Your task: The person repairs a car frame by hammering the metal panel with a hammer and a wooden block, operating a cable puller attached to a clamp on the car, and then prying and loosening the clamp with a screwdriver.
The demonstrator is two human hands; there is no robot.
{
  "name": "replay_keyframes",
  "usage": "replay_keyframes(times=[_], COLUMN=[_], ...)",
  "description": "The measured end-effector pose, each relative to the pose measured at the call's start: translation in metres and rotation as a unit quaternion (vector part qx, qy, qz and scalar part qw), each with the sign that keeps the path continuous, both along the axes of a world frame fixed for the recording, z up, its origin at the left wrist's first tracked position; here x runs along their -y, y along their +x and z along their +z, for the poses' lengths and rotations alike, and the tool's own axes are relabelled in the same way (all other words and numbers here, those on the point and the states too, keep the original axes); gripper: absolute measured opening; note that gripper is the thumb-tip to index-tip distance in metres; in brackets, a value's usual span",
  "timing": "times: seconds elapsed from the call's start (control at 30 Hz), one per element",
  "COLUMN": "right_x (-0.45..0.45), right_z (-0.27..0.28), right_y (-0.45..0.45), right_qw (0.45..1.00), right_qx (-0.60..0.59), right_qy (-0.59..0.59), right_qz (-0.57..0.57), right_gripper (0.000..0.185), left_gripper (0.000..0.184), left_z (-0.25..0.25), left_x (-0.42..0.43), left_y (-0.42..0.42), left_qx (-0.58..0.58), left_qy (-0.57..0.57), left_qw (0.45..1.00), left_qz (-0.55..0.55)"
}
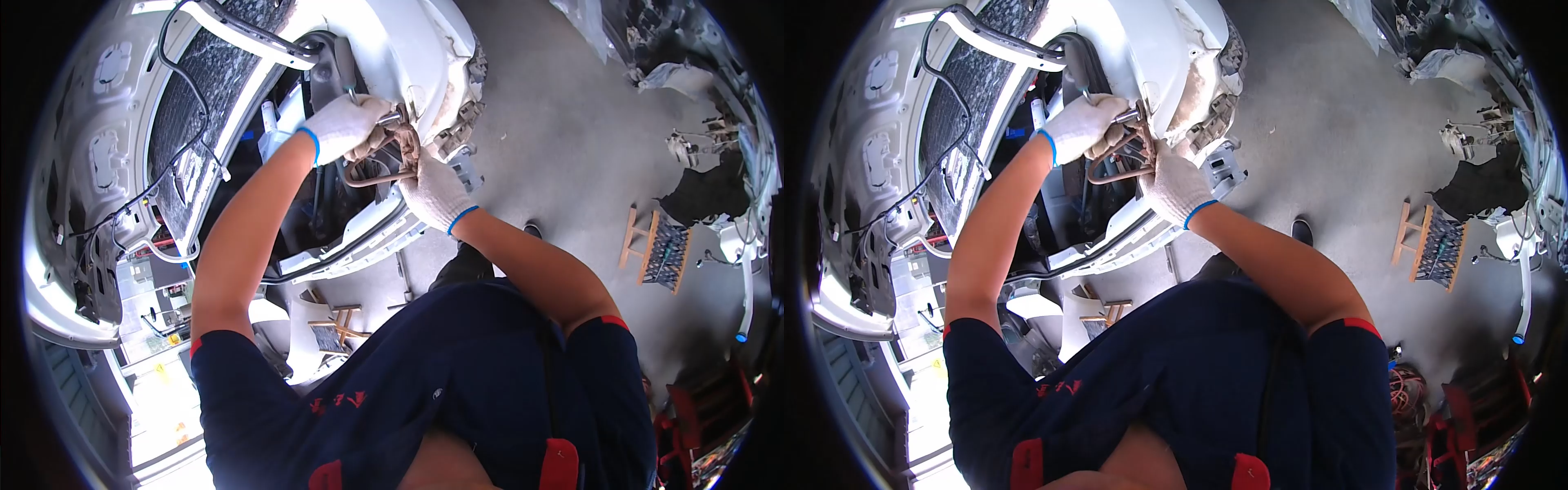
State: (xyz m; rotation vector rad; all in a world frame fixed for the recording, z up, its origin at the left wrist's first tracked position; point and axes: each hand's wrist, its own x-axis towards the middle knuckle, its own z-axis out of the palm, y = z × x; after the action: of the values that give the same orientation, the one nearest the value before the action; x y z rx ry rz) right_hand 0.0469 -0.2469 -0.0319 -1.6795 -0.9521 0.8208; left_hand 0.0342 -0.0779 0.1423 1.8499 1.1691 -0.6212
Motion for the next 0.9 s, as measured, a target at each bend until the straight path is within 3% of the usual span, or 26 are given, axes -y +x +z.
replay_keyframes(times=[0.03, 0.07, 0.1, 0.13, 0.2, 0.23, 0.27, 0.3, 0.33, 0.37, 0.4, 0.43, 0.47, 0.53, 0.57, 0.6, 0.63, 0.67, 0.7, 0.73, 0.8, 0.87, 0.9], right_x=[0.001, 0.001, -0.001, -0.001, 0.002, 0.001, 0.0, 0.0, 0.003, 0.003, 0.001, 0.0, 0.001, -0.002, -0.004, -0.004, -0.002, 0.0, 0.001, 0.0, 0.002, -0.001, 0.003], right_z=[0.002, 0.004, 0.004, 0.004, 0.003, 0.003, 0.003, 0.004, 0.003, 0.002, 0.0, -0.001, -0.003, -0.007, -0.01, -0.008, -0.006, -0.004, 0.0, 0.003, 0.002, -0.003, 0.008], right_y=[-0.001, 0.001, 0.003, 0.002, -0.002, 0.0, 0.003, 0.003, 0.002, 0.003, 0.007, 0.005, 0.0, -0.002, -0.002, 0.0, 0.001, 0.0, 0.002, 0.004, 0.001, 0.001, 0.005], right_qw=[1.0, 0.999, 0.998, 0.999, 0.999, 1.0, 1.0, 1.0, 1.0, 0.999, 0.999, 0.999, 0.999, 0.999, 1.0, 1.0, 1.0, 0.999, 0.999, 0.999, 0.999, 1.0, 0.999], right_qx=[0.007, 0.016, 0.024, 0.021, 0.016, 0.02, 0.025, 0.027, 0.028, 0.036, 0.044, 0.048, 0.048, 0.025, 0.023, 0.02, 0.022, 0.023, 0.025, 0.026, 0.025, 0.023, 0.026], right_qy=[-0.018, -0.034, -0.05, -0.023, 0.03, 0.023, 0.016, 0.007, -0.003, -0.001, 0.004, 0.007, 0.009, 0.02, 0.01, -0.001, -0.012, -0.021, -0.029, -0.035, -0.023, -0.007, -0.038], right_qz=[0.01, 0.017, 0.023, 0.012, -0.007, -0.003, -0.001, 0.003, 0.009, 0.007, 0.003, 0.0, 0.001, -0.006, -0.001, 0.004, 0.009, 0.014, 0.016, 0.018, 0.015, 0.006, 0.011], right_gripper=[0.044, 0.045, 0.046, 0.046, 0.047, 0.047, 0.047, 0.047, 0.047, 0.046, 0.045, 0.044, 0.043, 0.042, 0.042, 0.042, 0.042, 0.042, 0.042, 0.042, 0.043, 0.043, 0.042], left_gripper=[0.027, 0.023, 0.02, 0.019, 0.024, 0.029, 0.035, 0.045, 0.041, 0.034, 0.027, 0.016, 0.011, 0.015, 0.019, 0.024, 0.034, 0.034, 0.028, 0.023, 0.014, 0.017, 0.021], left_z=[-0.016, -0.031, -0.028, -0.014, -0.023, -0.014, -0.003, -0.005, -0.003, -0.017, -0.02, -0.017, -0.017, -0.016, -0.02, -0.013, -0.008, -0.009, -0.022, -0.021, -0.013, -0.032, -0.017], left_x=[-0.012, -0.023, -0.016, -0.001, -0.008, 0.004, 0.016, 0.005, -0.001, -0.008, -0.005, -0.007, -0.005, -0.009, -0.007, 0.005, -0.006, -0.003, -0.012, -0.008, 0.005, -0.016, -0.003], left_y=[-0.012, -0.021, -0.021, -0.016, -0.021, -0.018, -0.015, -0.003, -0.003, -0.013, -0.014, -0.015, -0.017, -0.02, -0.017, -0.008, -0.005, -0.003, -0.014, -0.018, -0.017, -0.03, -0.016], left_qx=[0.093, 0.167, 0.235, 0.111, 0.138, 0.118, 0.091, 0.043, 0.047, 0.093, 0.134, 0.132, 0.104, 0.204, 0.148, 0.077, 0.046, 0.055, 0.147, 0.223, 0.112, 0.272, 0.183], left_qy=[0.186, 0.271, 0.383, 0.444, 0.436, 0.325, 0.188, 0.049, 0.032, 0.187, 0.333, 0.392, 0.451, 0.352, 0.237, 0.097, 0.01, 0.038, 0.216, 0.37, 0.449, 0.371, 0.224], left_qw=[0.947, 0.872, 0.761, 0.68, 0.697, 0.864, 0.966, 0.998, 0.998, 0.963, 0.871, 0.751, 0.67, 0.763, 0.921, 0.992, 0.999, 0.998, 0.934, 0.773, 0.69, 0.749, 0.925], left_qz=[-0.246, -0.372, -0.468, -0.573, -0.552, -0.366, -0.155, 0.014, 0.0, -0.171, -0.335, -0.515, -0.58, -0.502, -0.272, -0.018, 0.023, 0.001, -0.244, -0.465, -0.557, -0.477, -0.245])
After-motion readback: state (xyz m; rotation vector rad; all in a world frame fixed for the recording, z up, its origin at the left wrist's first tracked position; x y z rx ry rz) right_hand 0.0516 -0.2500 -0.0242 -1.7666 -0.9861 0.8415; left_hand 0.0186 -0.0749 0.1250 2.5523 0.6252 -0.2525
